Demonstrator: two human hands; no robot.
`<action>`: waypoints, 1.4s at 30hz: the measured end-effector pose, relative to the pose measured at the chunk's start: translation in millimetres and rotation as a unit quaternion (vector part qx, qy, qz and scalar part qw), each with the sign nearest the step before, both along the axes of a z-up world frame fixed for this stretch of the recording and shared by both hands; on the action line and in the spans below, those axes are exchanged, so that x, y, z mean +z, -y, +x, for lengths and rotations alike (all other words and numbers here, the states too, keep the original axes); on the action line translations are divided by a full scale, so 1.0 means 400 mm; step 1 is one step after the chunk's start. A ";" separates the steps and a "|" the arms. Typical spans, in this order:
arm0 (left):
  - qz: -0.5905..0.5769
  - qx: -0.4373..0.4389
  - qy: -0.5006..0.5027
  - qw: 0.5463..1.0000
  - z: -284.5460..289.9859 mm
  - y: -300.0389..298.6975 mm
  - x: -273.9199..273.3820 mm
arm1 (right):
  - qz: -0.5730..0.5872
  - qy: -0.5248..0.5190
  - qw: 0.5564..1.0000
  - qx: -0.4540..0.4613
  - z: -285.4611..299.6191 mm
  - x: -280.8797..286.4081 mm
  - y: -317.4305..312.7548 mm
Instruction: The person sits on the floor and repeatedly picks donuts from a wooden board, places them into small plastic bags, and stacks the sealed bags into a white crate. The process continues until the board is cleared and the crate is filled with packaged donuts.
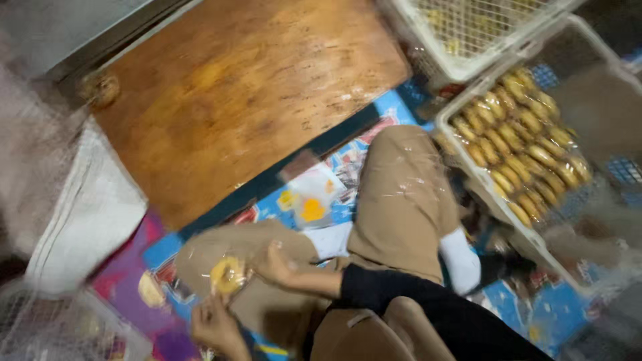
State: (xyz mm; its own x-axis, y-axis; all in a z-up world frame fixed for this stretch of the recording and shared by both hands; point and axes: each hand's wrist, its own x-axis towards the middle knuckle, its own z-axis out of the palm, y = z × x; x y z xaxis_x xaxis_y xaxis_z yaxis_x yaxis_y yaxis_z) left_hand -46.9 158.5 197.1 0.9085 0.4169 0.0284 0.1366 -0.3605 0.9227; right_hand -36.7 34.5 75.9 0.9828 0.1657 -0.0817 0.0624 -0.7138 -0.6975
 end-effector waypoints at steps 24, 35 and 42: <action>0.078 -0.499 0.045 0.862 0.210 0.370 -0.256 | -0.300 0.014 0.740 -0.601 -0.777 -0.015 1.762; 0.088 -0.527 0.049 0.844 0.127 0.334 -0.324 | -0.231 -0.045 0.799 -0.554 -0.712 0.069 1.625; 0.031 -0.460 0.015 0.887 0.091 0.384 -0.285 | -0.083 -0.132 0.934 -0.322 -0.605 0.215 1.411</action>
State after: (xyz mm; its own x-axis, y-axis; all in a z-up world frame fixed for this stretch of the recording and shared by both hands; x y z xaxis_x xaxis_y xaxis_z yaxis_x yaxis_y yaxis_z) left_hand -10.6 4.7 83.1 0.8619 -0.5042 0.0546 -0.2660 -0.3578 0.8951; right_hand -278.8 -530.1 162.0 0.8157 -0.4901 -0.3073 -0.5763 -0.6433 -0.5040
